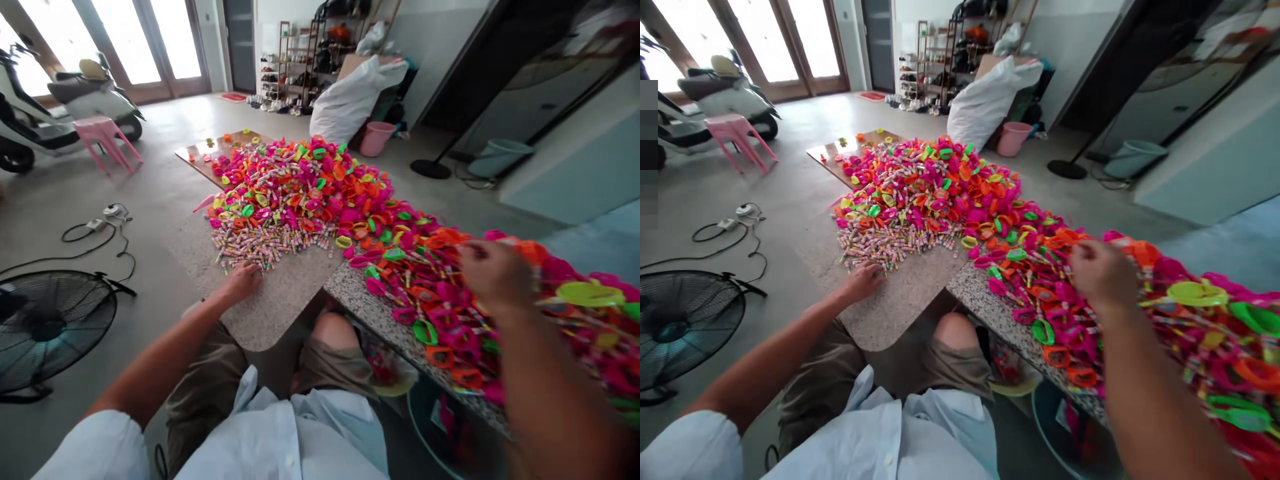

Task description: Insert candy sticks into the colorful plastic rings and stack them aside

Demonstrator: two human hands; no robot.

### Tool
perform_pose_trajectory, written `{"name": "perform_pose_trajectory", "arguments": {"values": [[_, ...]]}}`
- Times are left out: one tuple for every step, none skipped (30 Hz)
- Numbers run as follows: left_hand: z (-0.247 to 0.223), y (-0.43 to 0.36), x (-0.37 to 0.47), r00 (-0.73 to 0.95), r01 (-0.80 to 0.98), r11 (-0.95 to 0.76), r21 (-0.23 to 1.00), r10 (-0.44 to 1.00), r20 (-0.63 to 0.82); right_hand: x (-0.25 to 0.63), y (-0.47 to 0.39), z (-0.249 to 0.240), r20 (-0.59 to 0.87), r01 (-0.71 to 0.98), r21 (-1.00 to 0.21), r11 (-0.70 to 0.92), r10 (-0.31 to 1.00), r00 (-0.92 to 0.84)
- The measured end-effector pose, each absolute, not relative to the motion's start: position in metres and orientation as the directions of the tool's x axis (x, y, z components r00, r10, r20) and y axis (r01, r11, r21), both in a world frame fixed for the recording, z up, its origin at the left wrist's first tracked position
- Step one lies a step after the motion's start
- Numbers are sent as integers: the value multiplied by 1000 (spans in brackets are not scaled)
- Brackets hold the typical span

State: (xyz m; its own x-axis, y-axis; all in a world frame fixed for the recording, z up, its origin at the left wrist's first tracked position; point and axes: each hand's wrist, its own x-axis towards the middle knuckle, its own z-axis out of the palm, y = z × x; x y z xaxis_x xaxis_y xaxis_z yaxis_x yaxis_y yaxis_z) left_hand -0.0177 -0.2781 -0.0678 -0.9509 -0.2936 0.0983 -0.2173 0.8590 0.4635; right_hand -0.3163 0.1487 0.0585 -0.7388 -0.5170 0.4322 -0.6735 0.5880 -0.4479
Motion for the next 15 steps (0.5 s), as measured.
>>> {"name": "perform_pose_trajectory", "arguments": {"values": [[-68, -277, -22, -954, -210, 863, 459, -284, 99, -309, 132, 49, 427, -648, -439, 622, -491, -760], [-68, -275, -25, -956, -205, 868, 453, -278, 99, -302, 109, 37, 405, -649, -432, 627, -508, -760], [-68, -274, -28, -956, -203, 871, 447, -274, 101, -294, 82, 24, 339, -669, -429, 606, -579, -742], [-68, -272, -29, -957, -201, 874, 441, -272, 102, -287, 53, 11, 205, -678, -436, 592, -668, -715], [-67, -270, -30, -958, -201, 878, 434, -270, 101, -282, 23, -1, 89, -674, -437, 596, -717, -692], [-67, -269, -30, -959, -200, 884, 421, -264, 99, -278, -5, -12, 45, -667, -431, 608, -723, -689], [-67, -267, -29, -962, -197, 893, 404, -255, 94, -277, -30, -21, 19, -655, -424, 626, -717, -697], [-67, -265, -28, -966, -191, 903, 384, -242, 90, -278, -52, -29, 4, -638, -413, 650, -699, -715], [-66, -264, -26, -970, -183, 913, 365, -228, 85, -280, -70, -34, -2, -617, -403, 676, -675, -738], [-66, -262, -23, -974, -172, 921, 350, -212, 81, -283, -85, -38, -10, -595, -394, 700, -651, -759], [-66, -261, -21, -977, -159, 926, 342, -197, 80, -286, -97, -42, -21, -573, -386, 723, -628, -778], [-66, -261, -19, -980, -144, 929, 342, -182, 84, -290, -107, -45, -33, -552, -378, 743, -607, -794], [-66, -260, -17, -981, -129, 930, 343, -170, 91, -292, -115, -48, -45, -533, -370, 761, -588, -808], [-66, -260, -15, -983, -114, 932, 343, -157, 97, -294, -123, -51, -56, -515, -361, 777, -570, -820], [-66, -259, -14, -984, -102, 935, 340, -145, 104, -295, -129, -53, -63, -499, -353, 791, -552, -831]]}}
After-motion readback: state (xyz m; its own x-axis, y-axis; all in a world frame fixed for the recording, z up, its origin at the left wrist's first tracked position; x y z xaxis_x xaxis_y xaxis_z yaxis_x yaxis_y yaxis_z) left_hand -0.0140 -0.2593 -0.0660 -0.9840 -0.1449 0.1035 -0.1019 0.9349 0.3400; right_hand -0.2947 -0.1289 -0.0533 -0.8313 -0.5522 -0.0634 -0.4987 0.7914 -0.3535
